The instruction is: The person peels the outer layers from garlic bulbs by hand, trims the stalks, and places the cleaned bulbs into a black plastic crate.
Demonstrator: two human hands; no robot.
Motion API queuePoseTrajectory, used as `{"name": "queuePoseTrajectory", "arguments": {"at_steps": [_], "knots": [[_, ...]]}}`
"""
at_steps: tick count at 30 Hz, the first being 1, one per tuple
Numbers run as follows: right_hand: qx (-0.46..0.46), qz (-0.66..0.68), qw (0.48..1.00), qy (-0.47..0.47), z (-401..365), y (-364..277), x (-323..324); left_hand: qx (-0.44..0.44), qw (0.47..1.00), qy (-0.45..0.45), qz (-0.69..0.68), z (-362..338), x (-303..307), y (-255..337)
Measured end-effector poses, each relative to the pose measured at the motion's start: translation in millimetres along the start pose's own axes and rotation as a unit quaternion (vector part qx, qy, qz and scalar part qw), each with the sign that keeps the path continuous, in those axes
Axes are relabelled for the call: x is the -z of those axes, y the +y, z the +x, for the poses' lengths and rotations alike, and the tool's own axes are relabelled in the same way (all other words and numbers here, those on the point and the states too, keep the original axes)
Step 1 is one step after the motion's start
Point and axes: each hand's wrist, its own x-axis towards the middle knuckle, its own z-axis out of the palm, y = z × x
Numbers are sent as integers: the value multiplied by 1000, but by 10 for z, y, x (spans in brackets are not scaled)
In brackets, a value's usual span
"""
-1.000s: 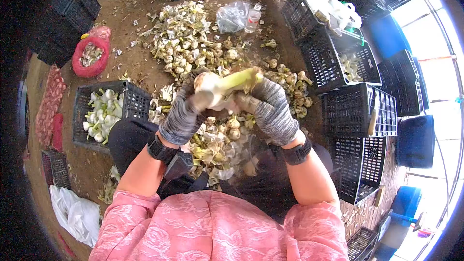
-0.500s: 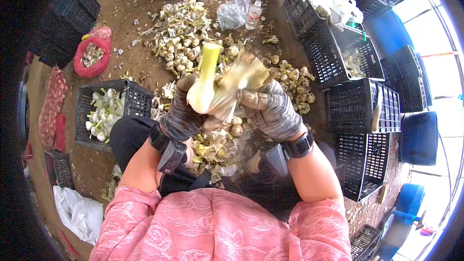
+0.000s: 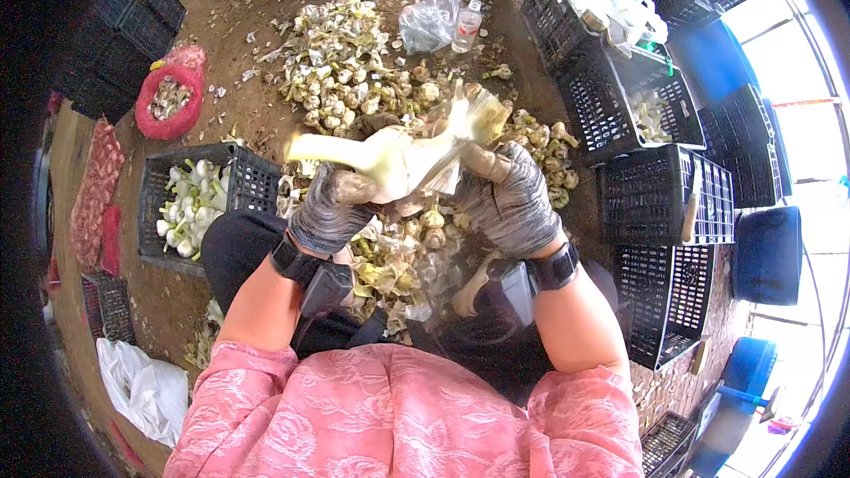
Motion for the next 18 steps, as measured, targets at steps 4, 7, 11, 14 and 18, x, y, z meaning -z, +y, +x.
{"name": "queuePoseTrajectory", "arguments": {"at_steps": [4,7,11,14,18], "knots": [[48,79,996,9,50,-159,191,-11,996,-64,-56,-36,110,-57],[84,-63,988,110,70,-319,153,-35,999,-26,-33,-127,73,1],[176,-564,805,48,181,87,435,-129,983,-28,125,-131,212,-63],[-43,-766,597,-234,28,355,379,-183,878,14,442,-155,311,-41],[175,-727,664,-11,-22,-35,-119,-163,959,41,228,-47,120,-76]]}}
